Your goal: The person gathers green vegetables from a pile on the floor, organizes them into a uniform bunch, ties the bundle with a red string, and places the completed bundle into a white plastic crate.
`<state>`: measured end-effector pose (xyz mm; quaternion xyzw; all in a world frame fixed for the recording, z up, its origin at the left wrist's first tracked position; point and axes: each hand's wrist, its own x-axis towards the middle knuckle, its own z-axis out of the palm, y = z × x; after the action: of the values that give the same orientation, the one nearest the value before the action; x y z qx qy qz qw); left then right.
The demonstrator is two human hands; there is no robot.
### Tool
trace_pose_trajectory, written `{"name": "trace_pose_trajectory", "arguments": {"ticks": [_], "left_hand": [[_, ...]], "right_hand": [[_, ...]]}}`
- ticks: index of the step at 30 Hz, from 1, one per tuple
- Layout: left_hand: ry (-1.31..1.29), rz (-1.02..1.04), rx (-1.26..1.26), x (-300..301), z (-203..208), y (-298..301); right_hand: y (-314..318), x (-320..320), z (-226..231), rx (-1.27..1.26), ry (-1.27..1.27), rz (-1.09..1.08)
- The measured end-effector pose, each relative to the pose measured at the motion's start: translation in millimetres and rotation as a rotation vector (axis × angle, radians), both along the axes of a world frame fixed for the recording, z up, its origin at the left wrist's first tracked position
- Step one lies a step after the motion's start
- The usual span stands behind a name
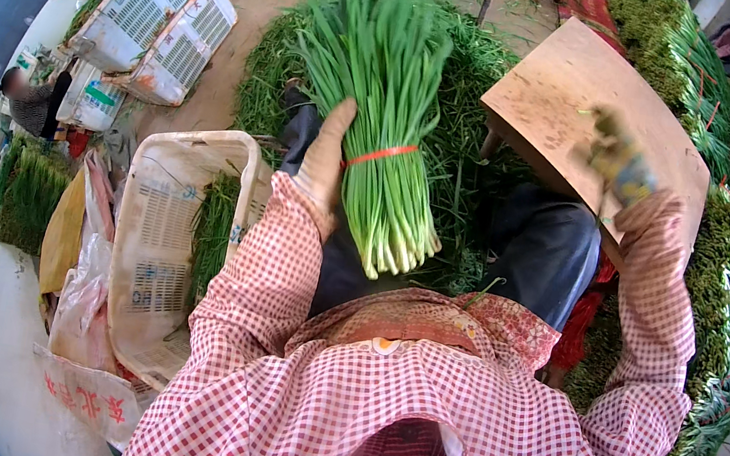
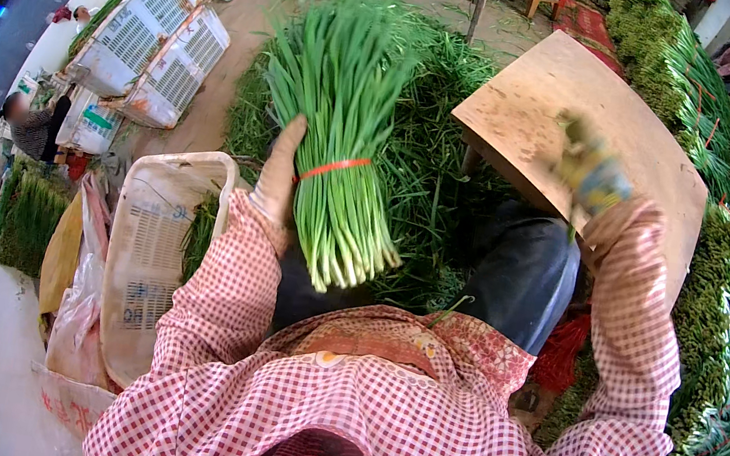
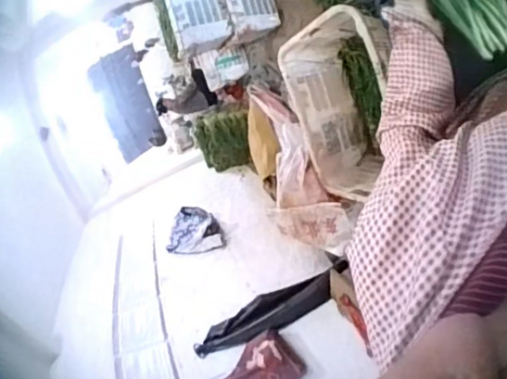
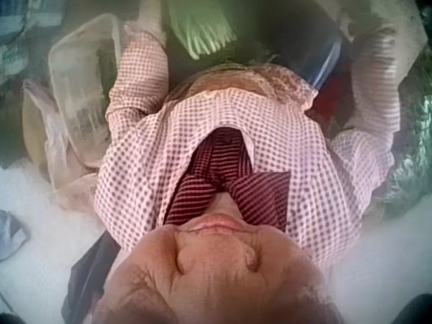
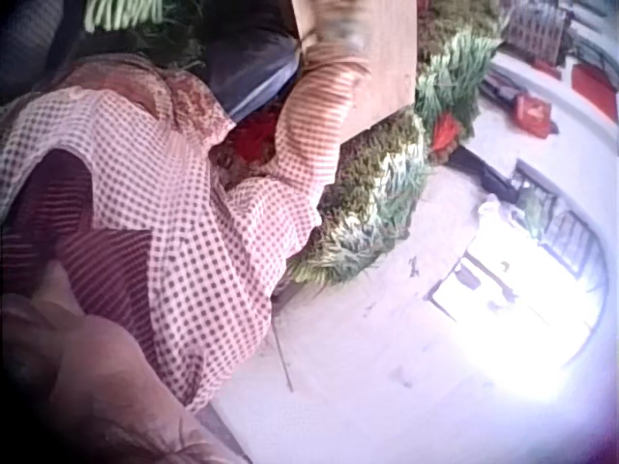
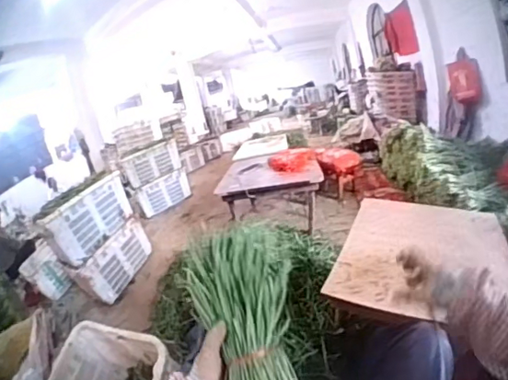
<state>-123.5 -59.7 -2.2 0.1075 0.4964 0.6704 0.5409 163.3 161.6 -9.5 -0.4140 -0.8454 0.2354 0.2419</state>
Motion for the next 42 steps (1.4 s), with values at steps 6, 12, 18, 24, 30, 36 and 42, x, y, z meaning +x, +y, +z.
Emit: {"name": "trace_pose_trajectory", "arguments": {"ticks": [6, 12, 18, 24, 30, 36, 42], "left_hand": [[-0.116, -0.031, 0.195, -17, -19, 11], [0.052, 0.054, 0.157, 3, 3, 39], [0.139, -0.126, 0.383, -13, -3, 28], [-0.027, -0.317, 0.142, 3, -81, -3], [-0.314, -0.341, 0.347, 55, -64, 22], [-0.476, -0.145, 0.307, 42, -62, 29], [-0.23, -0.088, 0.25, 31, -71, 22]], "right_hand": [[-100, -78, -21, -0.563, 0.11, 0.544], [-120, -120, -35, -1.018, 0.741, 0.557], [-95, -92, -36, -1.376, 1.068, 0.693], [-108, -75, -54, -1.498, 1.12, 0.759], [-116, -61, -68, -1.203, 0.824, 0.501], [-113, -29, 6, -0.272, 0.495, 0.321], [-160, -59, 16, 0.06, -0.197, 0.418]]}}
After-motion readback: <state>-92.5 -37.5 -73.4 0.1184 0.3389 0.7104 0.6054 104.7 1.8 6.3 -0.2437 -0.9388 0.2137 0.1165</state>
